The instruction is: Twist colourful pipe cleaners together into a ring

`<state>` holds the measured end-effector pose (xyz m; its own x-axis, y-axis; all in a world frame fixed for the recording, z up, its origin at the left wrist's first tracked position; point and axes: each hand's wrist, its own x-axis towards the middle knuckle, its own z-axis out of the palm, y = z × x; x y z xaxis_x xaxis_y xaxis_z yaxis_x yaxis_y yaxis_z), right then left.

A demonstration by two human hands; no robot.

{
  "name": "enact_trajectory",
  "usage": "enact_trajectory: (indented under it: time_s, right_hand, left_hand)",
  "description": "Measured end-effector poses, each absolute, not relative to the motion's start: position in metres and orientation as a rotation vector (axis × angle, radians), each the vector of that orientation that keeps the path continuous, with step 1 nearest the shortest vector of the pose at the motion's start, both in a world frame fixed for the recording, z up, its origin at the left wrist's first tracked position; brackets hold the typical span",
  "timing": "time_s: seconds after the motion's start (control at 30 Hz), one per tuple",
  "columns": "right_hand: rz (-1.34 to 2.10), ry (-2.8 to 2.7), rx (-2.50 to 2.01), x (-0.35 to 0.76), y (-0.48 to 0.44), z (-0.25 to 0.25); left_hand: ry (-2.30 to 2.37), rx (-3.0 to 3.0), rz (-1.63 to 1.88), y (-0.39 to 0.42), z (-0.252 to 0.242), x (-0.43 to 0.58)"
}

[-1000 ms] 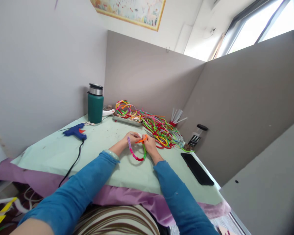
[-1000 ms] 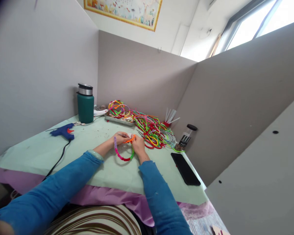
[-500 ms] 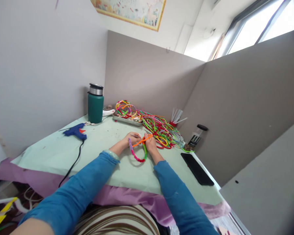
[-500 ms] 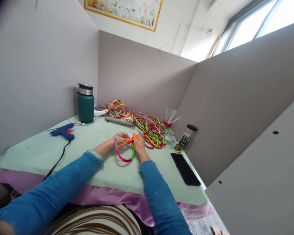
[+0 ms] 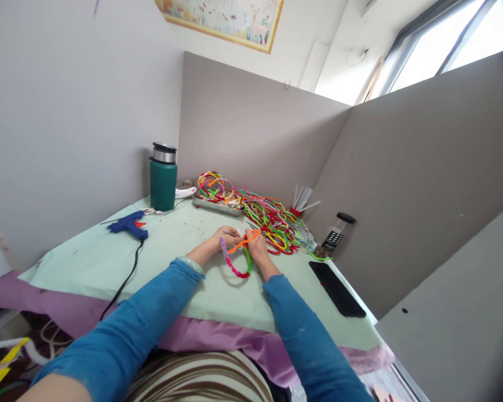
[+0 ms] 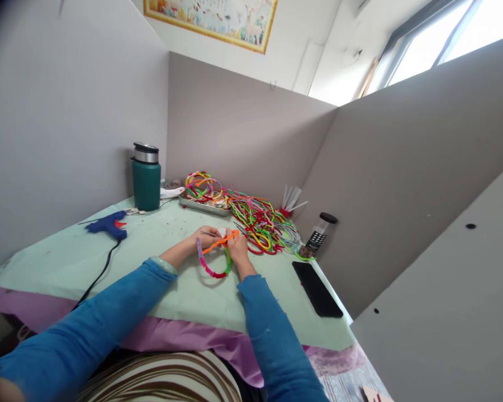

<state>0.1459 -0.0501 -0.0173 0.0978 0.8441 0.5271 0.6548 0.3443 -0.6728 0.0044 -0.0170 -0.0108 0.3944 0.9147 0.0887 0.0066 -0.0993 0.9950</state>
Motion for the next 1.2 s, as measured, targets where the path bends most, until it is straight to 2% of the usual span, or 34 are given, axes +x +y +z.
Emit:
enact_trajectory:
  time_s: [0.5, 0.97, 1.2]
  right_hand:
    - [0.264, -1.739, -1.394, 0.148, -0.042, -0.026]
    - [0.448, -1.773, -1.300, 0.150, -0.042, -0.025]
    - [0.387, -1.772, -1.351, 0.146, -0.046, -0.023]
  left_hand:
    - [0.916, 1.395, 1.042, -0.016, -0.008, 0.003]
    - [0.946, 1.413, 1.030, -0.016, 0.001, 0.005]
    - [1.010, 1.540, 1.067, -0.023, 0.003, 0.002]
